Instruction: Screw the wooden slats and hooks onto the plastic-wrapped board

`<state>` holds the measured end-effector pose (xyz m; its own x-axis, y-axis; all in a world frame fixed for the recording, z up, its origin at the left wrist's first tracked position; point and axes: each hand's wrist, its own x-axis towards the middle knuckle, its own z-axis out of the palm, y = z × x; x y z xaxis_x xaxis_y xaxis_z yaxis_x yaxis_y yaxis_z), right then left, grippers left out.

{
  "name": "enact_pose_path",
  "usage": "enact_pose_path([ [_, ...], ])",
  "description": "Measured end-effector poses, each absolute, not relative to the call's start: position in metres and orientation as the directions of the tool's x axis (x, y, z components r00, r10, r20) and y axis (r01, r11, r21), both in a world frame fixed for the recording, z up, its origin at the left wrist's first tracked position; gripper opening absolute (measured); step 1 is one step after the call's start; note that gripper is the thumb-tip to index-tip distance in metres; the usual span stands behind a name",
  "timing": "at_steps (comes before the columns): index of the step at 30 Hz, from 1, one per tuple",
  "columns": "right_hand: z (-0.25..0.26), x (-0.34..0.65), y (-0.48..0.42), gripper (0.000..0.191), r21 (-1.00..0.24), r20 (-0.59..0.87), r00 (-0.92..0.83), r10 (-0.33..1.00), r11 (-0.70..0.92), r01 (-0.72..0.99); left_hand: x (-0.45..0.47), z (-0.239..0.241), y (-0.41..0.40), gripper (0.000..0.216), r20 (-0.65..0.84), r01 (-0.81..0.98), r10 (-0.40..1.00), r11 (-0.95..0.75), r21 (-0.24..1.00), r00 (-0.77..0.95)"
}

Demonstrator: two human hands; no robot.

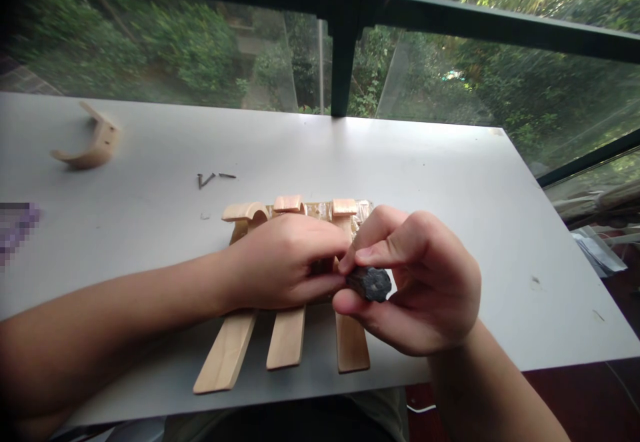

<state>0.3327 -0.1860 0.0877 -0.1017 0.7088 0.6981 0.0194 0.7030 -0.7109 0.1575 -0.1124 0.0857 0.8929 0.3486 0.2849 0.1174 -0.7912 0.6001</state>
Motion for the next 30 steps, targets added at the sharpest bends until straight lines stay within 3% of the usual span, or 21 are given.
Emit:
enact_pose_path([
  [8, 0.094, 0.332, -0.198, 0.035, -0.793, 0.591, -0.137, 0.795, 0.604, 0.079, 0.158, 0.08, -0.112, 0.009, 0.311, 0.116, 0.343, -0.815, 0.568, 0.886],
  [15, 0.095, 0.333, -0.192, 0.037, -0.788, 0.596, -0.213, 0.774, 0.615, 0.032, 0.159, 0.078, -0.112, 0.016, 0.344, 0.097, 0.332, -0.828, 0.552, 0.878],
  [19, 0.089, 0.329, -0.19, 0.033, -0.77, 0.633, -0.117, 0.766, 0.638, 0.007, 0.158, 0.081, -0.112, 0.018, 0.339, 0.089, 0.326, -0.824, 0.559, 0.883],
  [30, 0.087, 0.334, -0.188, 0.043, -0.734, 0.67, -0.089, 0.737, 0.675, 0.072, 0.158, 0.085, -0.113, 0.004, 0.305, 0.104, 0.33, -0.813, 0.573, 0.893],
])
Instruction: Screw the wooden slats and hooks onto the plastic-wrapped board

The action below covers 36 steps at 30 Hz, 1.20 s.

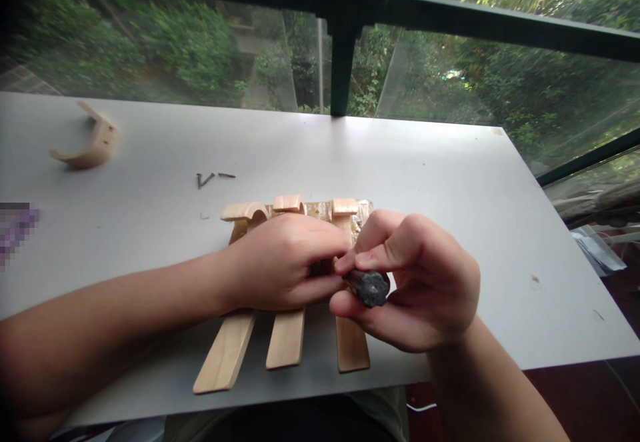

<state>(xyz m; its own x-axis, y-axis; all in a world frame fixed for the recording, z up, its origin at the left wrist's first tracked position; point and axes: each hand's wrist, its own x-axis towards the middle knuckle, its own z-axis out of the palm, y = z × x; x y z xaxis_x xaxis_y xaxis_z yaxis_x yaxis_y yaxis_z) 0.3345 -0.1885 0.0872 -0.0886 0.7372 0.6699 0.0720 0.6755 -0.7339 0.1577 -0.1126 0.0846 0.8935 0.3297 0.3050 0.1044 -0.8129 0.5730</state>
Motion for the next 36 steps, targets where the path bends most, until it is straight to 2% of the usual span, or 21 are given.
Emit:
enact_pose_path([
  [9, 0.087, 0.332, -0.186, 0.05, -0.681, 0.713, -0.063, 0.699, 0.71, 0.179, 0.157, 0.082, -0.112, 0.007, 0.347, 0.086, 0.331, -0.821, 0.565, 0.877],
  [13, 0.091, 0.33, -0.191, 0.043, -0.611, 0.781, -0.039, 0.624, 0.775, 0.165, 0.157, 0.081, -0.111, 0.008, 0.337, 0.104, 0.345, -0.818, 0.566, 0.876],
  [17, 0.089, 0.329, -0.2, 0.047, -0.702, 0.706, 0.028, 0.708, 0.694, 0.162, 0.157, 0.08, -0.111, 0.012, 0.332, 0.118, 0.34, -0.833, 0.541, 0.88],
  [22, 0.082, 0.326, -0.198, 0.041, -0.67, 0.734, 0.046, 0.678, 0.711, 0.216, 0.158, 0.08, -0.112, 0.013, 0.336, 0.122, 0.336, -0.843, 0.523, 0.88],
  [26, 0.082, 0.329, -0.194, 0.046, -0.67, 0.735, 0.004, 0.678, 0.726, 0.155, 0.158, 0.081, -0.112, 0.012, 0.336, 0.109, 0.327, -0.84, 0.532, 0.883],
  [31, 0.091, 0.334, -0.19, 0.051, -0.673, 0.724, -0.135, 0.677, 0.735, 0.077, 0.158, 0.081, -0.112, 0.011, 0.348, 0.085, 0.324, -0.827, 0.556, 0.88],
  [36, 0.097, 0.338, -0.192, 0.048, -0.654, 0.707, -0.12, 0.697, 0.709, 0.265, 0.158, 0.082, -0.113, 0.016, 0.349, 0.086, 0.33, -0.823, 0.562, 0.877],
])
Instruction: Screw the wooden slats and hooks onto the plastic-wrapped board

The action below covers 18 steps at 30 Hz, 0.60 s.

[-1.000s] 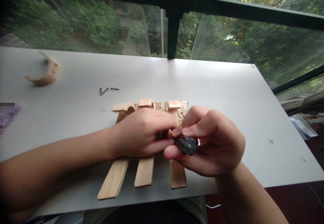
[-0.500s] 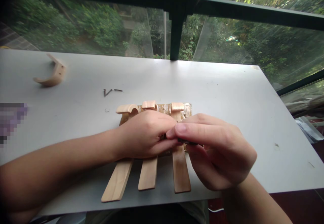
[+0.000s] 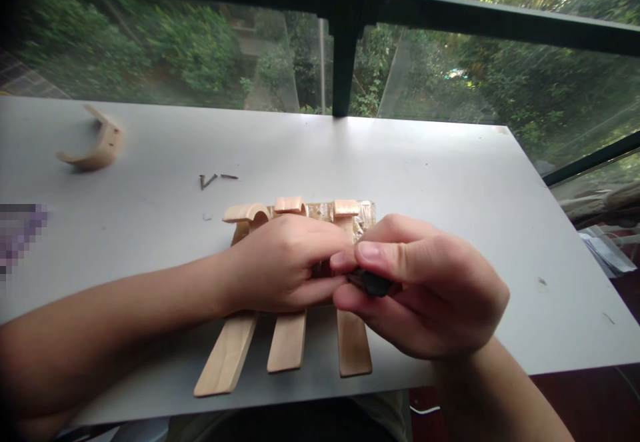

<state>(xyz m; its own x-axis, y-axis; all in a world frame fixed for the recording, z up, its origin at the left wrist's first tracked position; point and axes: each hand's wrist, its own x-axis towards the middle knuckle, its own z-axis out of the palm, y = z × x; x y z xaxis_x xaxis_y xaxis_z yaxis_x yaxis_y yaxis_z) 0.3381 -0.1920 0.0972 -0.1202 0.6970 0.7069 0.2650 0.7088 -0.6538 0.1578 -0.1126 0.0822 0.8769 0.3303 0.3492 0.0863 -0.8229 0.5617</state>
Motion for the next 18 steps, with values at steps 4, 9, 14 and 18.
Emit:
enact_pose_path([
  [4, 0.095, 0.343, -0.197, 0.042, -0.636, 0.677, -0.129, 0.724, 0.664, 0.393, 0.157, 0.082, -0.113, 0.013, 0.347, 0.086, 0.35, -0.801, 0.593, 0.87],
  [9, 0.091, 0.339, -0.198, 0.045, -0.598, 0.719, -0.125, 0.683, 0.701, 0.389, 0.156, 0.081, -0.112, 0.009, 0.338, 0.104, 0.363, -0.799, 0.592, 0.869],
  [14, 0.09, 0.337, -0.201, 0.051, -0.576, 0.766, -0.113, 0.633, 0.753, 0.317, 0.157, 0.079, -0.111, 0.014, 0.354, 0.107, 0.349, -0.826, 0.554, 0.868],
  [18, 0.087, 0.336, -0.203, 0.046, -0.611, 0.747, -0.08, 0.66, 0.73, 0.307, 0.159, 0.079, -0.112, 0.019, 0.36, 0.12, 0.352, -0.839, 0.531, 0.864],
])
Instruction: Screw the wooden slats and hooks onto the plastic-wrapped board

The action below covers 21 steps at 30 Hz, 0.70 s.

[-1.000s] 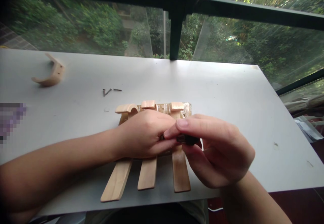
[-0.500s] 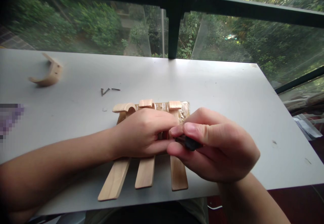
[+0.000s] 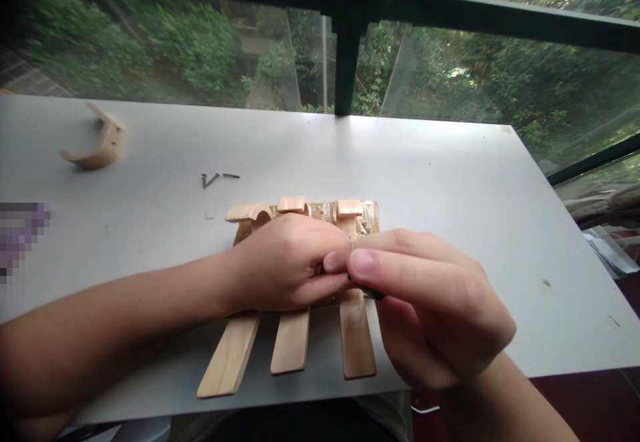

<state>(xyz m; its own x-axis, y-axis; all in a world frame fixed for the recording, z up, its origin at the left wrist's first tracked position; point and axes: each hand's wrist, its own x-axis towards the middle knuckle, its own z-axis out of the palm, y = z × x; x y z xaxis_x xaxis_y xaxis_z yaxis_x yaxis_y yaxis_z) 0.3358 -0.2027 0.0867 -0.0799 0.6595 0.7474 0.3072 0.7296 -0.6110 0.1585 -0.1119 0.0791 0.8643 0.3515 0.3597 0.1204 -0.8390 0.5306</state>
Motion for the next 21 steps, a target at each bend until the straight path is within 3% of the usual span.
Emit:
enact_pose_path([
  [3, 0.085, 0.333, -0.2, 0.041, -0.608, 0.753, -0.092, 0.652, 0.742, 0.284, 0.159, 0.08, -0.112, 0.015, 0.351, 0.12, 0.352, -0.833, 0.54, 0.867],
  [9, 0.09, 0.329, -0.197, 0.052, -0.738, 0.66, -0.037, 0.75, 0.657, 0.156, 0.158, 0.079, -0.112, 0.012, 0.353, 0.092, 0.323, -0.838, 0.538, 0.878],
  [14, 0.094, 0.333, -0.193, 0.037, -0.701, 0.678, -0.116, 0.726, 0.686, 0.192, 0.158, 0.08, -0.112, 0.006, 0.348, 0.082, 0.325, -0.823, 0.562, 0.88],
  [17, 0.093, 0.339, -0.191, 0.046, -0.719, 0.66, -0.15, 0.736, 0.676, 0.158, 0.158, 0.082, -0.113, 0.007, 0.338, 0.081, 0.321, -0.82, 0.567, 0.885],
  [21, 0.091, 0.341, -0.189, 0.051, -0.722, 0.675, -0.059, 0.735, 0.675, 0.152, 0.158, 0.083, -0.112, 0.008, 0.323, 0.084, 0.316, -0.817, 0.57, 0.892],
])
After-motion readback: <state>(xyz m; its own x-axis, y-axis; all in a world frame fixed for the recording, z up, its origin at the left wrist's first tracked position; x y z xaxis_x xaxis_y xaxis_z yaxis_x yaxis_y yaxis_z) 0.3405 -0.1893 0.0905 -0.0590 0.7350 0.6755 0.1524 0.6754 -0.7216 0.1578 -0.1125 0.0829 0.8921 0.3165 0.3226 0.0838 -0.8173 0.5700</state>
